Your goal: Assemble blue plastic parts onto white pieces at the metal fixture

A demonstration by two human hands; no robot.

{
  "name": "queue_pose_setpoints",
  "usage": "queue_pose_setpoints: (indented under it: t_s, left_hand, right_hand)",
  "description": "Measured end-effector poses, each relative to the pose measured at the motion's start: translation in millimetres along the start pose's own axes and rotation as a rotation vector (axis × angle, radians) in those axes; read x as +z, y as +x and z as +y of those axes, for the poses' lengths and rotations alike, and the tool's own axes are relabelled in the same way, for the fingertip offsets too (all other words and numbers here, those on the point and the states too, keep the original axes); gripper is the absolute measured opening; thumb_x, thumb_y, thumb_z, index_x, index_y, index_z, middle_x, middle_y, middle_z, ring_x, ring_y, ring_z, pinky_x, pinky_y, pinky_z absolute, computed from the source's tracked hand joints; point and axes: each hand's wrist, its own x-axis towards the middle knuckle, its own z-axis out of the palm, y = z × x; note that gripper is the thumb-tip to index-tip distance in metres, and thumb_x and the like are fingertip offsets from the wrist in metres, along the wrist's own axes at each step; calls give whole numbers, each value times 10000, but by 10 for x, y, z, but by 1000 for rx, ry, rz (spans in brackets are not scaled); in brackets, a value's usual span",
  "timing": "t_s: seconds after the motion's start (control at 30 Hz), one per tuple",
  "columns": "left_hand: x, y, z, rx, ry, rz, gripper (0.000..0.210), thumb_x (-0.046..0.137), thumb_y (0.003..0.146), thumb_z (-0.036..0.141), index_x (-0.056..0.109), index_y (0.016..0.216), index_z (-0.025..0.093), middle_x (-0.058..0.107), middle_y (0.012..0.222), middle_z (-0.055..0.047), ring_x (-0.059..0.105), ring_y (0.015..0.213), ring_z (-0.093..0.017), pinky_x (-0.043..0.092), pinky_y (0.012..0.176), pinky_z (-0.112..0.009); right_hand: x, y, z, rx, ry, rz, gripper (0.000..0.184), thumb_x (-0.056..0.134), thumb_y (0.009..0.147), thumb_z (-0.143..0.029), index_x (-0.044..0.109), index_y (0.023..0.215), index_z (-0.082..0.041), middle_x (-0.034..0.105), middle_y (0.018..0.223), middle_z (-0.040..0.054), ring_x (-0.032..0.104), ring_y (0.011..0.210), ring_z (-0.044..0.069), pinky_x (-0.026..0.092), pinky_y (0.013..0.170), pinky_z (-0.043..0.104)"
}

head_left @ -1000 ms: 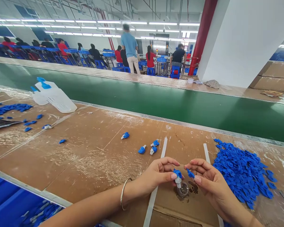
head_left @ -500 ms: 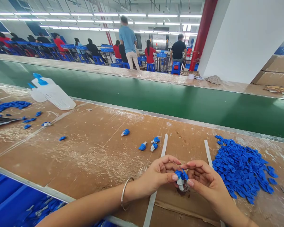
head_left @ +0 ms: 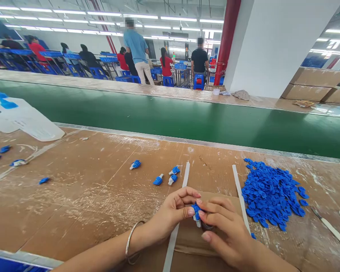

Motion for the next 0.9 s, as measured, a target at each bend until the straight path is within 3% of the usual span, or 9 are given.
queue_pose_setpoints:
  t_s: [0.1, 0.2, 0.27, 0.37, 0.5, 0.6, 0.7, 0.8, 0.9]
  left_hand:
    - [-75, 99, 140, 18, 21, 36, 367, 794, 762, 339, 654, 1071, 200, 688, 911, -49, 626, 778, -144, 477, 727, -247]
    - [-228, 210, 364, 64, 10, 221, 325, 776, 756, 365, 680, 998, 169, 657, 861, -43, 570, 679, -117, 459, 618, -227]
    - [-396, 275, 501, 124, 67, 365, 319, 782, 727, 369, 681, 927, 142, 641, 840, -41, 547, 660, -110, 455, 595, -221]
    - [-721, 345, 631, 262, 318, 553, 332, 745, 715, 387, 652, 900, 127, 648, 838, -50, 562, 644, -126, 491, 634, -257]
    - [-1143, 383, 704, 449, 1034, 766, 228, 552, 842, 339, 629, 960, 159, 682, 863, -68, 638, 769, -201, 524, 761, -344]
    - [-1340, 389, 724, 437, 1556, 782, 236, 423, 921, 212, 619, 1046, 174, 677, 1062, -88, 627, 1000, -205, 499, 895, -334]
    - [-1438, 383, 720, 315, 1728, 766, 299, 398, 920, 118, 609, 1127, 169, 656, 1114, -93, 621, 1025, -206, 498, 899, -324]
    - [-1511, 367, 725, 178, 1813, 741, 304, 421, 856, 32, 665, 1000, 141, 655, 1033, -123, 624, 963, -264, 502, 857, -381]
    - [-1569, 347, 749, 80, 1886, 760, 336, 394, 800, -36, 671, 936, 95, 625, 1046, -182, 578, 1022, -329, 461, 893, -456]
  right_hand:
    - [-224, -4, 365, 178, -33, -18, 266, 469, 976, -321, 636, 1172, -254, 646, 1223, 37, 545, 1186, 214, 480, 975, 399]
    - [-610, -52, 928, 501, -435, 121, 344, 421, 962, -380, 660, 1128, -196, 680, 1120, 88, 632, 1013, 229, 521, 881, 392]
    - [-868, -94, 1283, 571, -549, 147, 377, 413, 922, -322, 656, 1122, -115, 670, 1113, 152, 608, 1065, 286, 483, 927, 460]
    - [-1094, -127, 1646, 608, -647, 66, 323, 436, 863, -242, 697, 1002, -113, 694, 1041, 162, 638, 1003, 311, 485, 904, 467]
    - [-1091, -99, 1900, 571, -696, -50, 288, 429, 773, -133, 711, 831, -120, 710, 958, 177, 672, 901, 332, 515, 823, 464]
    - [-1041, -57, 2016, 568, -709, -79, 321, 378, 761, -119, 699, 775, -120, 713, 845, 185, 688, 745, 334, 533, 710, 467]
    - [-1001, -37, 2049, 563, -658, -104, 339, 376, 771, -182, 704, 847, -137, 723, 905, 149, 694, 830, 313, 546, 753, 438]
    - [-925, -64, 1999, 590, -579, -128, 390, 377, 782, -296, 702, 947, -157, 732, 905, 91, 701, 816, 266, 570, 739, 387]
    - [-826, -124, 1910, 623, -522, -128, 470, 345, 802, -379, 692, 1025, -153, 731, 907, 76, 702, 781, 244, 584, 713, 371]
